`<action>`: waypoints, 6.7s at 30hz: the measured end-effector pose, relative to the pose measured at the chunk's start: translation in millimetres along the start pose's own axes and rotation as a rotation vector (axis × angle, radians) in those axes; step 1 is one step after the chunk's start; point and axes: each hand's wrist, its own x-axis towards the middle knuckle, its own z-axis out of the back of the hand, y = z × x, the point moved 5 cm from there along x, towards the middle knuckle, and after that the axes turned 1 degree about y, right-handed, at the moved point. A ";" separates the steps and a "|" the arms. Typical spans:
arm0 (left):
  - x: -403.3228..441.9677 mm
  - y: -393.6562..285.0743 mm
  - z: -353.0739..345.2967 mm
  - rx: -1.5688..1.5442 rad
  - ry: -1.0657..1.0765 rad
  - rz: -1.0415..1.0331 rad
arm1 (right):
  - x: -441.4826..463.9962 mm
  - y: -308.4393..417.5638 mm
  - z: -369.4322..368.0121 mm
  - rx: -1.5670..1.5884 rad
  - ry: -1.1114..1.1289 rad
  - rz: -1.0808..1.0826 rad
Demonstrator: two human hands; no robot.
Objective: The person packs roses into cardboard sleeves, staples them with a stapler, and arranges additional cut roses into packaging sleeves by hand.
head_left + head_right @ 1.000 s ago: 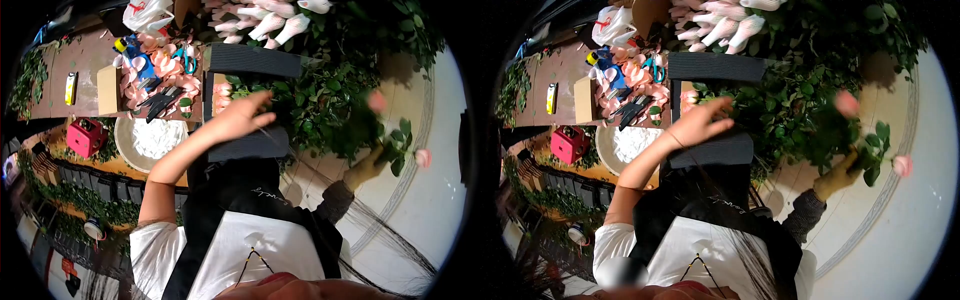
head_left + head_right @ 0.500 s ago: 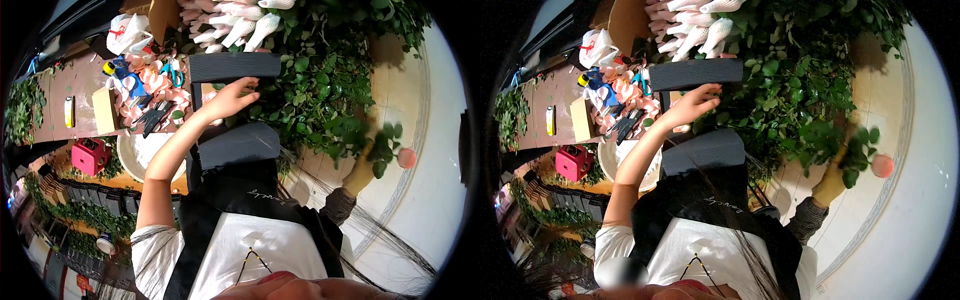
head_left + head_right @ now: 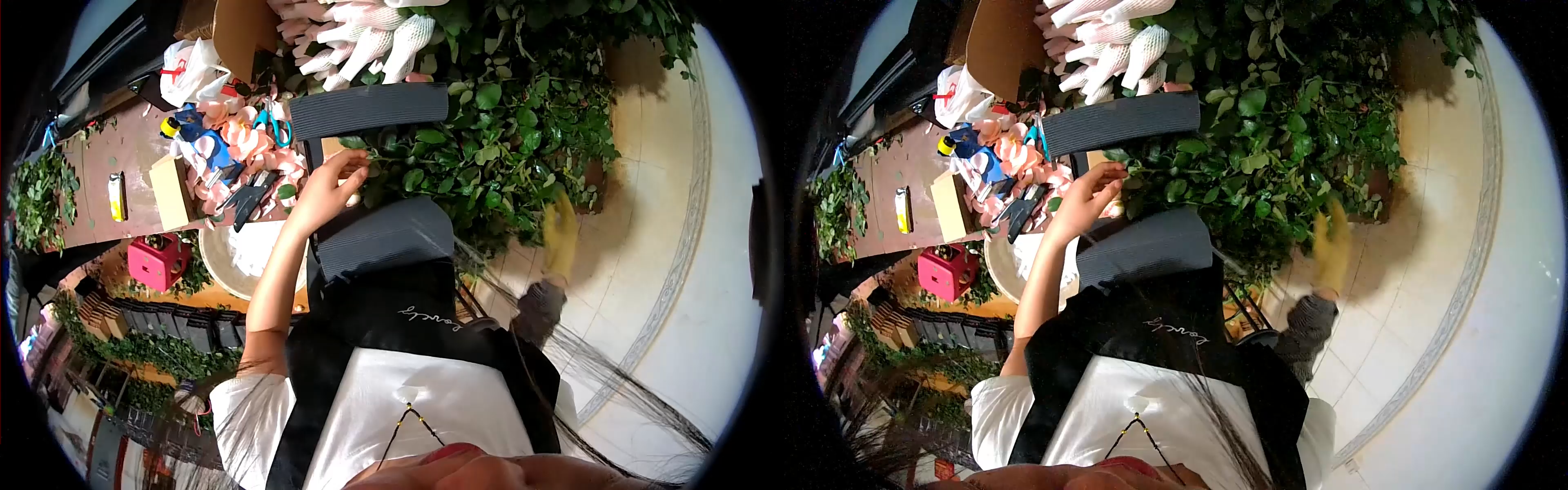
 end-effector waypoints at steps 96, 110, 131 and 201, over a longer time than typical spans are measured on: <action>-76.6 -85.1 -3.9 0.340 -0.624 -0.345 | -64.2 262.3 -138.8 0.499 0.429 0.630; -83.3 -42.9 45.6 -0.302 -0.415 -0.032 | -54.7 288.0 -173.9 0.272 0.470 0.917; -17.2 -1.6 11.0 1.082 -0.085 -0.526 | -6.3 229.4 -80.2 -0.138 0.155 0.937; -33.5 -128.5 -17.5 -0.506 0.057 -0.508 | 23.4 171.2 -43.5 -0.056 0.010 0.655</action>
